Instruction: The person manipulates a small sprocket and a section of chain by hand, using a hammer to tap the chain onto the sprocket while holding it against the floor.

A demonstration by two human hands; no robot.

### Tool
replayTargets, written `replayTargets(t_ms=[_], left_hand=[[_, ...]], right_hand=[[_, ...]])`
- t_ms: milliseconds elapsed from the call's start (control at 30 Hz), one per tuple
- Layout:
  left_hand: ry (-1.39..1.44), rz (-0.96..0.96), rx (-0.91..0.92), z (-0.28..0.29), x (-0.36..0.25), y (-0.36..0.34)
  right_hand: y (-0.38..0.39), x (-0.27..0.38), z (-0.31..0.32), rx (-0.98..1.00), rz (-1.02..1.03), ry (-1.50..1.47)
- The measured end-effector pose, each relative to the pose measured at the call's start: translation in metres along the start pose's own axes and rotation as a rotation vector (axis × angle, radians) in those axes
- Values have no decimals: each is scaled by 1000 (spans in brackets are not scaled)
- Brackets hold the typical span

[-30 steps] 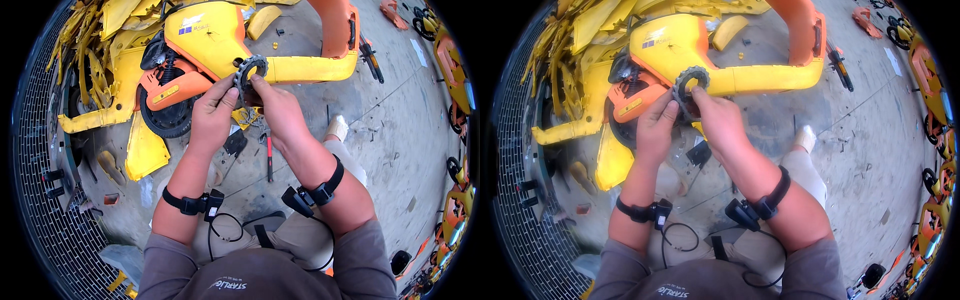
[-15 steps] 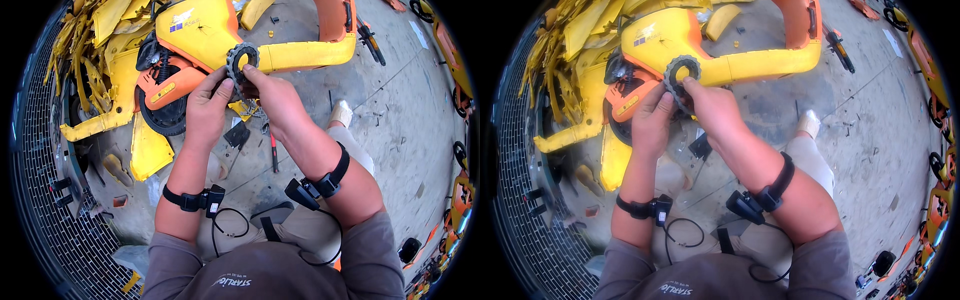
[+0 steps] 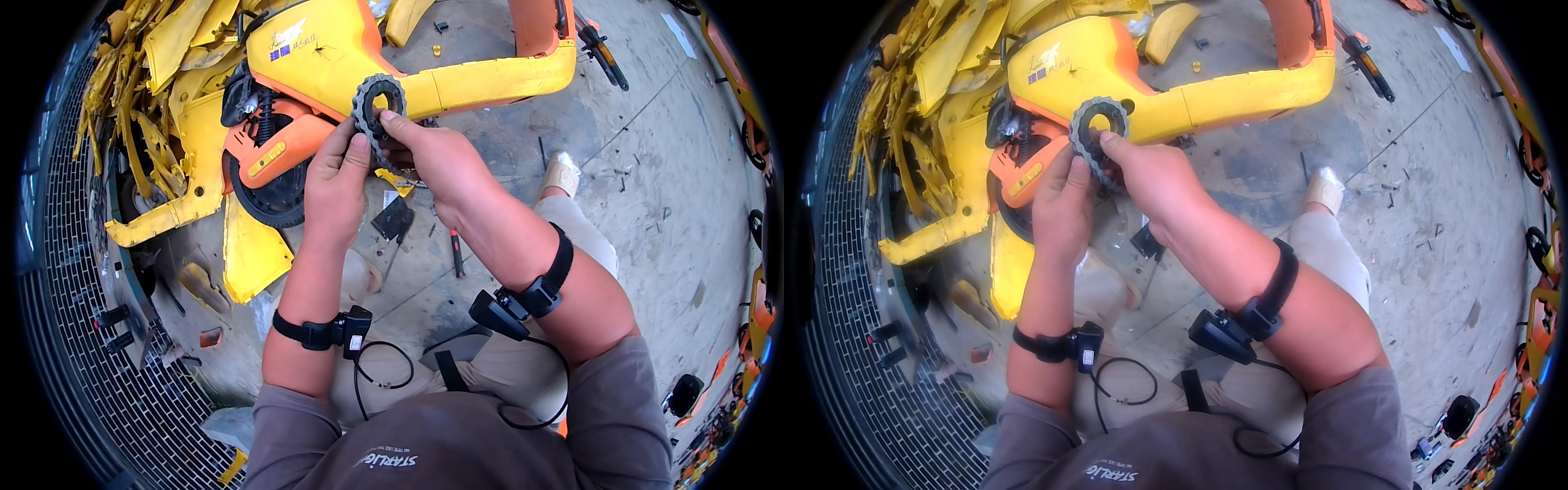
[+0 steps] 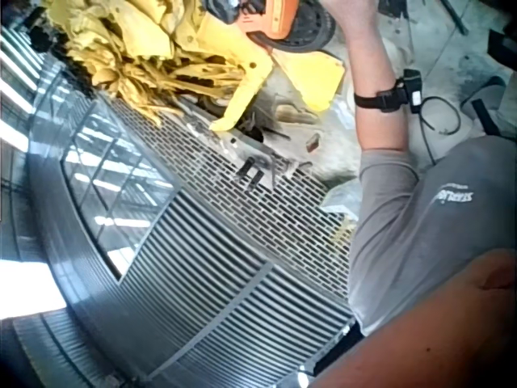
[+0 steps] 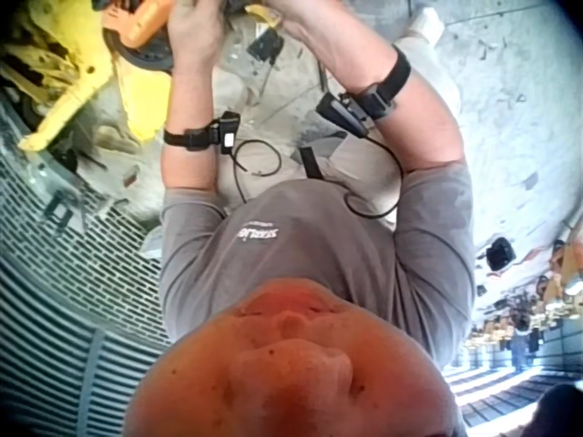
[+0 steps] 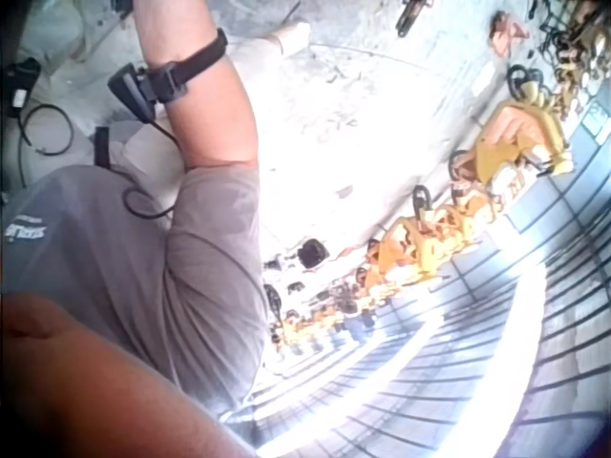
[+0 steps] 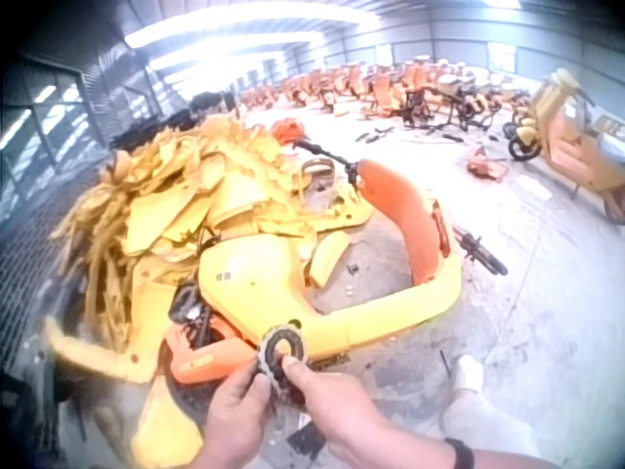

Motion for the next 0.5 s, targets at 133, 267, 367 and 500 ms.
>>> replayTargets(t_ms=[133, 267, 367, 500], left_hand=[[-67, -40, -23, 1, -2, 2], [-175, -95, -3, 2, -7, 4], [-207, -154, 38, 3, -6, 4], [-168, -190, 117, 0, -9, 5]], right_hand=[[6, 6, -4, 6, -13, -75], [9, 10, -3, 11, -1, -81], [13, 13, -2, 31, 17, -66], [10, 9, 0, 59, 46, -66]])
Point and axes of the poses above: each hand's wrist, its own y-axis away from the middle knuckle, its own z-axis out of the back of the hand, x = y × z, the point moved 5 cm from there along -y, towards the middle knuckle, and after that the axes turned 5 degrees about -x, right-handed, at the moved point
